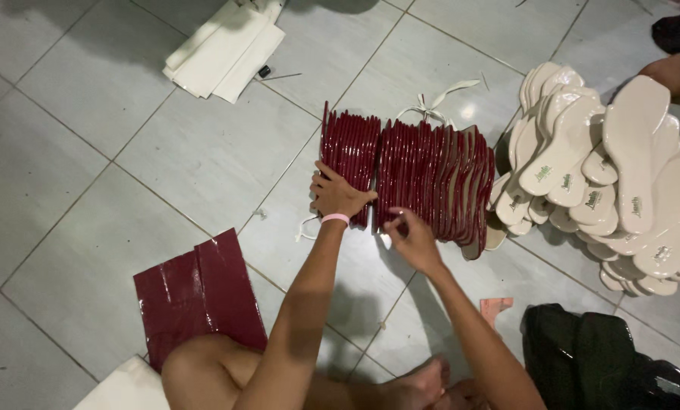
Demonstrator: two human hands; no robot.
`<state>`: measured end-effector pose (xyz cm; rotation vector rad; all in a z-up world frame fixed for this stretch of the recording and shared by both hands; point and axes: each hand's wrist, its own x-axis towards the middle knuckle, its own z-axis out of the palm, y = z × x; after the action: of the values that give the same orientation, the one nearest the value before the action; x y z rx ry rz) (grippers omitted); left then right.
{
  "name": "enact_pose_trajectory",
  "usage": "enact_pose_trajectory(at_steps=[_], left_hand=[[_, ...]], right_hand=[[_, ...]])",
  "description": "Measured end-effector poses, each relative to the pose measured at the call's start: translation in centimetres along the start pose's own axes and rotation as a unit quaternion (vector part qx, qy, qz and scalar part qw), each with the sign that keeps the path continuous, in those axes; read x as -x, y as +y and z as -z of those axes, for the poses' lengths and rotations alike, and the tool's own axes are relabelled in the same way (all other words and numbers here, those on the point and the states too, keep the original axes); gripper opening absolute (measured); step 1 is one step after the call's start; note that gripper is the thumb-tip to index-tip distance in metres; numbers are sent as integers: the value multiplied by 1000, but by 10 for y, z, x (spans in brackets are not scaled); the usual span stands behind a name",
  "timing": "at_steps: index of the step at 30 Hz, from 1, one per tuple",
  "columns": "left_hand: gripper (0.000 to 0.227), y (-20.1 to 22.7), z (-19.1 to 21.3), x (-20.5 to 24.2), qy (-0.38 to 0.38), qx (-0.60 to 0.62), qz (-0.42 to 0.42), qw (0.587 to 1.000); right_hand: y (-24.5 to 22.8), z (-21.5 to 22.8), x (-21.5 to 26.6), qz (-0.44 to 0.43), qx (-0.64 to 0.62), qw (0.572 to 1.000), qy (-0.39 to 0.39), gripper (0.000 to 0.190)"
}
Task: The person sits on the floor and assembles slipper soles by attaching insoles. They handle black and maroon slipper soles, peel the backing from insoles, and press them onto the soles. The person stacks completed units and continues the process with additional soles.
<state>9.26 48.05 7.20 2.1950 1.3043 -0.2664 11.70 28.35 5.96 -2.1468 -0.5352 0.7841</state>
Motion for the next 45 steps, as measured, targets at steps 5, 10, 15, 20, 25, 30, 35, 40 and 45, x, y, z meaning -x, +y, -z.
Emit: enact_pose_trajectory(at_steps=[5,10,15,20,25,30,35,40,45], left_hand=[[149,-33,16,0,11,16,-14,1000],[112,-120,26,31,-116,521,-60,843],[117,-209,-64,132,-176,494,-78,848],[102,-267,-159,195,1,260,-197,945],[71,-281,-171,190,28,344,-180,921],[72,-268,-143,197,29,363,-134,922],[74,-244,-108,222,120,341,-199,911],[88,-203,-80,242,217,232,-234,919],[113,-159,-75,239,174,89,-148,969]], right_hand=[[41,-16,36,57,-99,993,20,46],[76,-14,95,-4,-231,972,35,48],[54,-53,141,27,-284,956,-75,60],[26,-115,176,-86,-273,954,-92,60],[25,-116,175,-86,-402,909,-62,66],[26,-110,175,-130,-481,866,-53,68],[59,-96,177,-107,-446,889,0,59],[115,-61,155,-27,-176,977,116,52],[141,-57,154,-17,126,981,144,61]])
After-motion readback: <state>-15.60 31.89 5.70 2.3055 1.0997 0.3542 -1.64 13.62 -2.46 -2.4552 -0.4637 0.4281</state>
